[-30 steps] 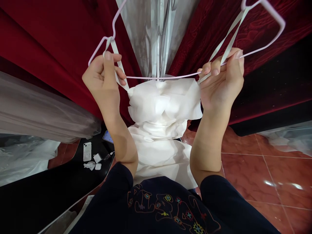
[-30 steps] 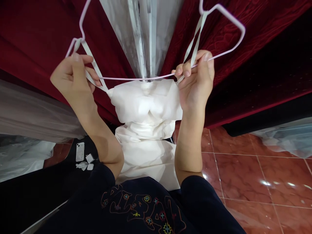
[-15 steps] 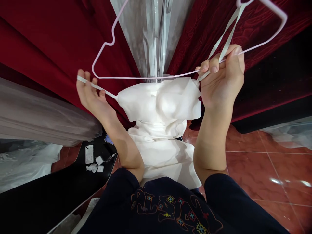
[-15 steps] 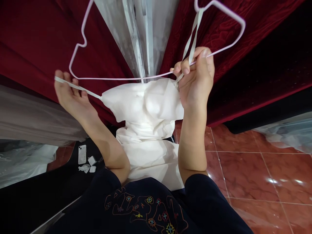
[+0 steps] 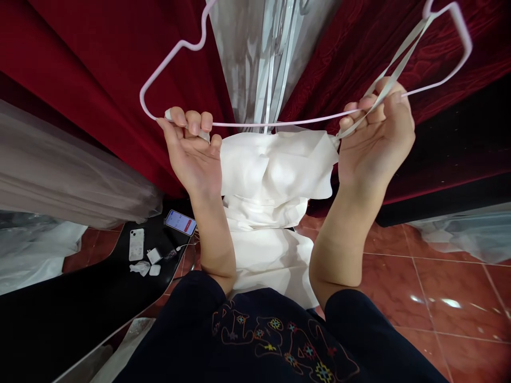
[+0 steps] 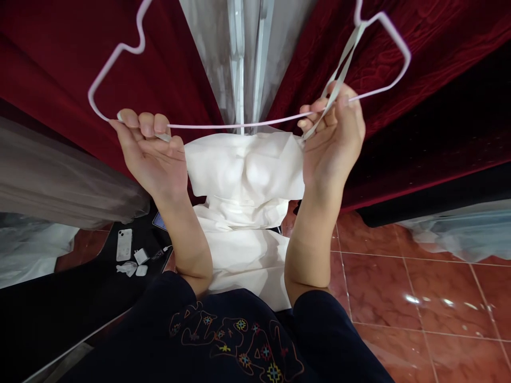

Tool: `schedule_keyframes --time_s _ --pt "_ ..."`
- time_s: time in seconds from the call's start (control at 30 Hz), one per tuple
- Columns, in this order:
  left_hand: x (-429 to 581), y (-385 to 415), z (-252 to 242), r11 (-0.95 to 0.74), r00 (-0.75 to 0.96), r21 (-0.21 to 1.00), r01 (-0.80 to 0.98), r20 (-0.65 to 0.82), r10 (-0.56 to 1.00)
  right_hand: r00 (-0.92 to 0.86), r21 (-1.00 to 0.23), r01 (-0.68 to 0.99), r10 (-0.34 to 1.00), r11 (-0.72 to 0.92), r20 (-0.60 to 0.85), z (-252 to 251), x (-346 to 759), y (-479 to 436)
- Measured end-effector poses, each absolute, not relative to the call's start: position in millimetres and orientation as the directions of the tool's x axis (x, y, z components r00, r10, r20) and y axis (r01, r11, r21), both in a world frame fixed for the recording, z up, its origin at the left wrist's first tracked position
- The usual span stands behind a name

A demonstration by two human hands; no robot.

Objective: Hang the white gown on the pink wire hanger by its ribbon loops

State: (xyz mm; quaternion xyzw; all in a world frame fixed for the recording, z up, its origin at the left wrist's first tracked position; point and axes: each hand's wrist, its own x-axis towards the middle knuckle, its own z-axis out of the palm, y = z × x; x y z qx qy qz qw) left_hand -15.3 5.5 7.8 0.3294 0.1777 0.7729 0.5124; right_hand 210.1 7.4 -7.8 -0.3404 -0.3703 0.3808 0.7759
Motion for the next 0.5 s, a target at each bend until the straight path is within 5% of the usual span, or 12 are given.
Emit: schedule_keyframes --time_s 0.2,0.33,0.5 --pt "-9 6 5 -0.383 -0.246 0.658 -0.648 0.295 0.923 0.572 -0.850 -0.075 0.721 0.522 0.392 -12 216 1" --pt "-13 9 2 -0.387 -0.256 0.677 -0.626 0.290 0.922 0.427 -0.852 0.182 0.741 0.491 0.518 21 211 -12" --pt "-17 14 -4 -0.382 -0.235 0.666 -0.641 0.304 0.923 0.328 -0.779 0.012 0.733 0.627 0.596 68 207 7"
